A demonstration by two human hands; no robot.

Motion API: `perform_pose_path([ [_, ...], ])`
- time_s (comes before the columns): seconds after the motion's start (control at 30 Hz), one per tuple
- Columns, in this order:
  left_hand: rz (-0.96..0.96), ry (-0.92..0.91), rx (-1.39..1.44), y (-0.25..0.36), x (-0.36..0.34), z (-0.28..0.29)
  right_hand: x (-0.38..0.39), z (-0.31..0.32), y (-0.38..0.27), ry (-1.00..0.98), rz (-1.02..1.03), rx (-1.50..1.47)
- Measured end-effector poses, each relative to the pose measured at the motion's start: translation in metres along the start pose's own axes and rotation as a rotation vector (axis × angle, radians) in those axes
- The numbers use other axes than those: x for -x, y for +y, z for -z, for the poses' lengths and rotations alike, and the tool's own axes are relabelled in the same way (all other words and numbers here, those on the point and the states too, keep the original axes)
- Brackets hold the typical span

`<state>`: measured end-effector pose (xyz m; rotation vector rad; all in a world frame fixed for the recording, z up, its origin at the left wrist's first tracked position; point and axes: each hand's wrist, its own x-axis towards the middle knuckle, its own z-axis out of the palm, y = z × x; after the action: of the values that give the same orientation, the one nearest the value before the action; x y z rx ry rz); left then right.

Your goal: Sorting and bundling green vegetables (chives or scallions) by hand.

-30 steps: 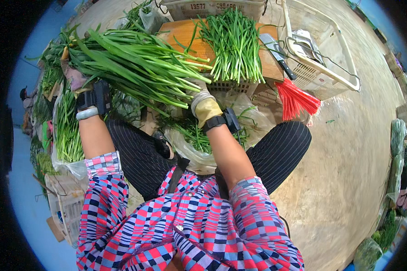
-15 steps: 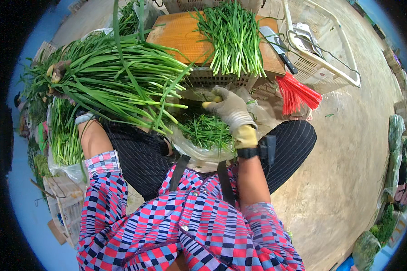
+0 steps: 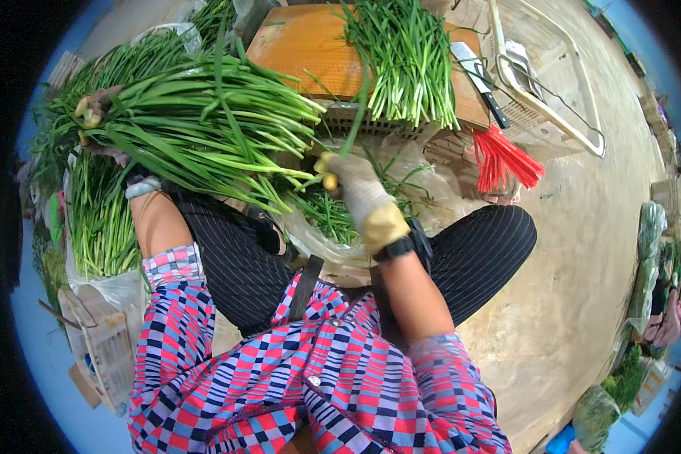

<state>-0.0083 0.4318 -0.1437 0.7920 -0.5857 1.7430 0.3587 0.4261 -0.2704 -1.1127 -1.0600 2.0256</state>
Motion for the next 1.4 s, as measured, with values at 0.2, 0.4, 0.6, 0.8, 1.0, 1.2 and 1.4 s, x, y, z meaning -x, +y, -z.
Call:
perform_pose_path([
  [0.2,-0.138,-0.05,-0.045,0.027,-0.001,0.003,0.018,0.067,0.043,-0.056,-0.339,1.479],
  [0.4,-0.186,-0.124,-0.116,0.044,0.007,0.006,0.018,0.044,0.0,0.301,-0.081,1.347],
  [0.6,-0.171,-0.366,0.33,-0.004,-0.017,0.006,-0.042,0.017,-0.032,0.085,0.299,0.717],
  [0.8,0.103,-0.931,0.536,0.037,-0.032,0.018,-0.039,-0.013,-0.01,-0.058,0.078,0.2],
  [1.0,0.26,-0.726,-0.464,0.033,-0.029,-0.043,0.008,0.05,-0.015,0.082,0.066,1.506],
  [1.2,0.219,-0.622,0.059,0.073,-0.02,0.011,0.015,0.021,-0.11,0.265,0.684,1.164],
  [1.4,0.22,-0.464,-0.154,-0.025,-0.011,-0.027,0.004,-0.002,-0.104,0.015,0.612,0.652],
])
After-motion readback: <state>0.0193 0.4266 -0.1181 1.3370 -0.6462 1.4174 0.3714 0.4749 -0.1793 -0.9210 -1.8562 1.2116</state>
